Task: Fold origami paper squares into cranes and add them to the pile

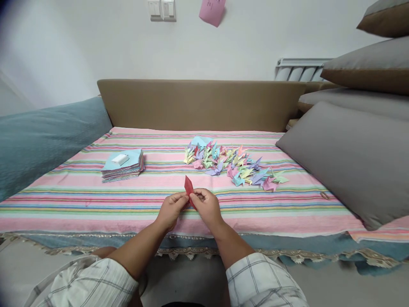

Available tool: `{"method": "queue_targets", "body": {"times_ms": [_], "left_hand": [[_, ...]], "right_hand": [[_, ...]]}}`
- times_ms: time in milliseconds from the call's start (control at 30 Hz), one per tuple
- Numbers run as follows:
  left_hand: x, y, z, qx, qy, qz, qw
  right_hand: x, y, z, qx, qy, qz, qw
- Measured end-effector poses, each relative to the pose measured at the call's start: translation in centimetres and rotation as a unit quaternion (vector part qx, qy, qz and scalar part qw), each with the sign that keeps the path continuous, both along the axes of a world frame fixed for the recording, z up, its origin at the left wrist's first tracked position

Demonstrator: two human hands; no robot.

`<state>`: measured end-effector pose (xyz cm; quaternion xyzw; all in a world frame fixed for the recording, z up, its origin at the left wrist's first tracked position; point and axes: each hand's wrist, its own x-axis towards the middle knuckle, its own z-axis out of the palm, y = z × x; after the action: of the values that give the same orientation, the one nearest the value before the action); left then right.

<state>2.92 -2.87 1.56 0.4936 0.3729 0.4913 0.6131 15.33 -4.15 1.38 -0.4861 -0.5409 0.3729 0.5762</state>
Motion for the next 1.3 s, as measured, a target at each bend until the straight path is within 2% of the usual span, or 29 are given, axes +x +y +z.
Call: {"method": "queue_targets", "body": {"times_ms": [267, 700, 933, 1067, 1167, 1300], "left_hand": [[0.0, -0.3, 0.8, -0.066, -0.050, -0.019, 0.996], [-0.4, -0.4, 1.2, -0.064, -0.077, -0.036, 0.994], [-0.5, -0.4, 1.3, -0.070, -0.094, -0.051, 0.992], [-0.4, -0.4, 1.1, -0.067, -0.067, -0.031, 0.995], [-0.3, -0.3, 0.8, -0.044, -0.041, 0.004, 0.998], [-0.2, -0.2, 0.3, -0.019, -0.020, 0.021, 0.999]], "right_hand": [[0.4, 0.1, 0.3, -0.012, 0.053, 0.033, 0.998], [1.2, 0.4, 0.0, -0.036, 0.154, 0.112, 0.981], [1.1, 0.4, -0.1, -0.053, 0.177, 0.120, 0.975], [1.1, 0.3, -0.1, -0.063, 0.177, 0.124, 0.974], [1.0, 0.3, -0.2, -0.067, 0.170, 0.132, 0.974], [0.8, 0.3, -0.4, -0.065, 0.159, 0.137, 0.976]]}}
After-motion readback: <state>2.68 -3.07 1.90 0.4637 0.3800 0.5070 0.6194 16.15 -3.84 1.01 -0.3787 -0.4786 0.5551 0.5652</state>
